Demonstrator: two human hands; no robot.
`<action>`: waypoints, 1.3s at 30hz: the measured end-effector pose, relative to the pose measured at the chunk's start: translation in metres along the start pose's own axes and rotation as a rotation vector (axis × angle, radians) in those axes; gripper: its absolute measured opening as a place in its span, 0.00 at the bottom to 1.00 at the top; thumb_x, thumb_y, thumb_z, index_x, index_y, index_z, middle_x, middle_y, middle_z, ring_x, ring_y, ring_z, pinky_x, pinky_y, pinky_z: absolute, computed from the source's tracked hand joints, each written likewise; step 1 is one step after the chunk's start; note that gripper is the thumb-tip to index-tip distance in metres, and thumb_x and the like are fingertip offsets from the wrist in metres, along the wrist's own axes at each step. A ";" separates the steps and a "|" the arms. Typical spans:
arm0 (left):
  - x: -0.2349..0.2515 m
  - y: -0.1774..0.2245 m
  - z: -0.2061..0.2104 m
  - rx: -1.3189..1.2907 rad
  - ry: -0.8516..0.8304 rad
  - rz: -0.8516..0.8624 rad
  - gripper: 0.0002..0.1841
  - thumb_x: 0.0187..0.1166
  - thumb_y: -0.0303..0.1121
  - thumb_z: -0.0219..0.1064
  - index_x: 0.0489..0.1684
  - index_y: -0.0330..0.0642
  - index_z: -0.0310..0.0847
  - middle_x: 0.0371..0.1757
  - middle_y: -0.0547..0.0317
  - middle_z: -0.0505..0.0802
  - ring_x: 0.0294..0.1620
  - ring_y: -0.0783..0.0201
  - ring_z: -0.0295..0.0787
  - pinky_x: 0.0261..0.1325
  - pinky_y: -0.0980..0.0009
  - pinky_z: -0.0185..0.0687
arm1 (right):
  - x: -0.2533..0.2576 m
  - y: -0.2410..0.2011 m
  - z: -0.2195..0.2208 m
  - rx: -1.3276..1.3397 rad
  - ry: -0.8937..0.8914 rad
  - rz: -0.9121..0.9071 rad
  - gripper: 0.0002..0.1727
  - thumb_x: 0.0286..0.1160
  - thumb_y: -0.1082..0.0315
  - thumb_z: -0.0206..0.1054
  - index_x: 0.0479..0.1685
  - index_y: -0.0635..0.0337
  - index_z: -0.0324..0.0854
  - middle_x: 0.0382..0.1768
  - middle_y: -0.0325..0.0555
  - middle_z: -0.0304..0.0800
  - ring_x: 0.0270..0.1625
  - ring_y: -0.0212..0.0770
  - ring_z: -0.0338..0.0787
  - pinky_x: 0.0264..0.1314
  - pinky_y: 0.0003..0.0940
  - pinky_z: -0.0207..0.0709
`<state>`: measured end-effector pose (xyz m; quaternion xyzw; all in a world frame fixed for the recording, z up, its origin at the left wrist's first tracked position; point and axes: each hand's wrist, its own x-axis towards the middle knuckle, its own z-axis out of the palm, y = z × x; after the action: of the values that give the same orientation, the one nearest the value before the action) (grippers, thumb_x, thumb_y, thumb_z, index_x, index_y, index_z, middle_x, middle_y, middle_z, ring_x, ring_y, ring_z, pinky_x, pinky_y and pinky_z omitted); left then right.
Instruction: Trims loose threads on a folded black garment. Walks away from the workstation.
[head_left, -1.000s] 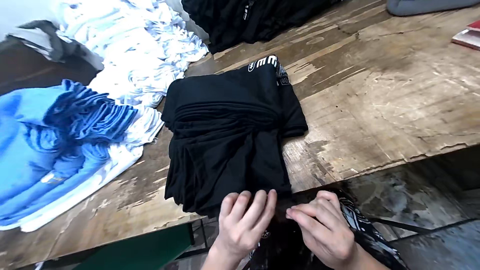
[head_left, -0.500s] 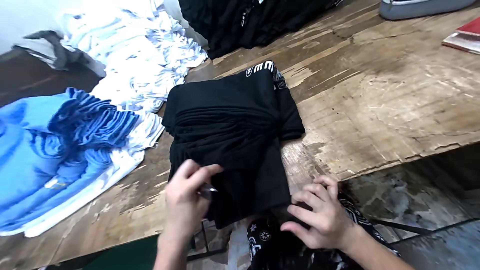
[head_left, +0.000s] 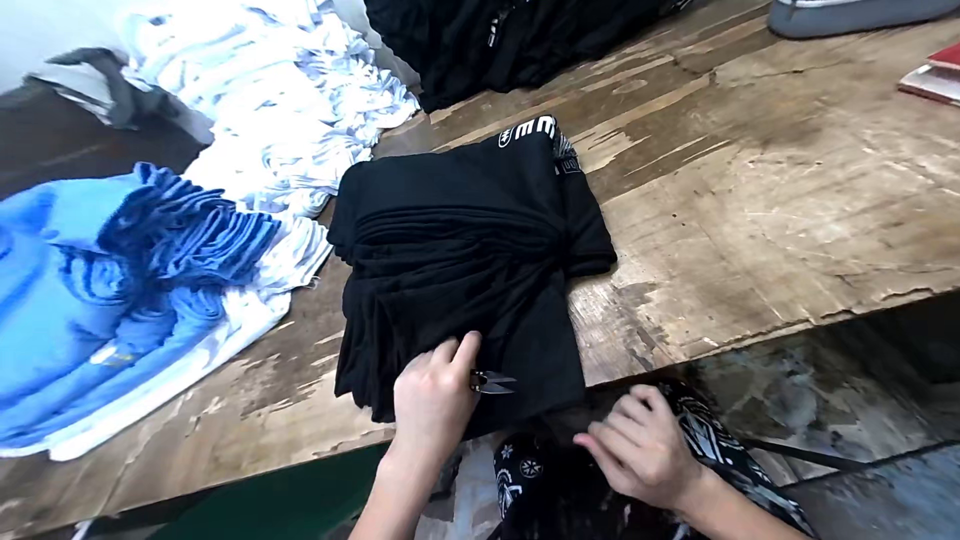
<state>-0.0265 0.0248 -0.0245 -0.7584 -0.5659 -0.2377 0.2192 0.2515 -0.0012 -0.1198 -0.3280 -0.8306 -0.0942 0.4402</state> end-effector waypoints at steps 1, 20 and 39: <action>-0.001 0.004 -0.004 -0.043 -0.015 0.009 0.12 0.69 0.31 0.64 0.45 0.43 0.91 0.26 0.54 0.88 0.21 0.53 0.87 0.21 0.55 0.79 | 0.007 -0.002 -0.003 -0.028 0.068 0.063 0.17 0.82 0.47 0.65 0.33 0.48 0.87 0.23 0.35 0.84 0.37 0.39 0.84 0.68 0.42 0.71; -0.005 0.080 -0.026 -0.235 0.047 0.104 0.12 0.81 0.35 0.66 0.54 0.55 0.94 0.44 0.62 0.94 0.40 0.58 0.86 0.41 0.61 0.76 | 0.035 0.005 -0.007 -0.098 0.229 0.297 0.08 0.84 0.55 0.63 0.41 0.40 0.87 0.47 0.31 0.88 0.62 0.35 0.81 0.77 0.46 0.58; -0.020 0.067 -0.017 -0.568 0.007 -0.047 0.10 0.71 0.39 0.68 0.47 0.52 0.88 0.50 0.61 0.91 0.52 0.65 0.87 0.53 0.66 0.84 | 0.066 -0.015 0.009 0.091 0.231 0.310 0.08 0.76 0.65 0.67 0.45 0.51 0.91 0.43 0.42 0.91 0.50 0.38 0.89 0.58 0.36 0.84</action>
<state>0.0311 -0.0182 -0.0273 -0.7754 -0.4931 -0.3946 -0.0057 0.2099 0.0216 -0.0713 -0.4186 -0.7175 -0.0247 0.5562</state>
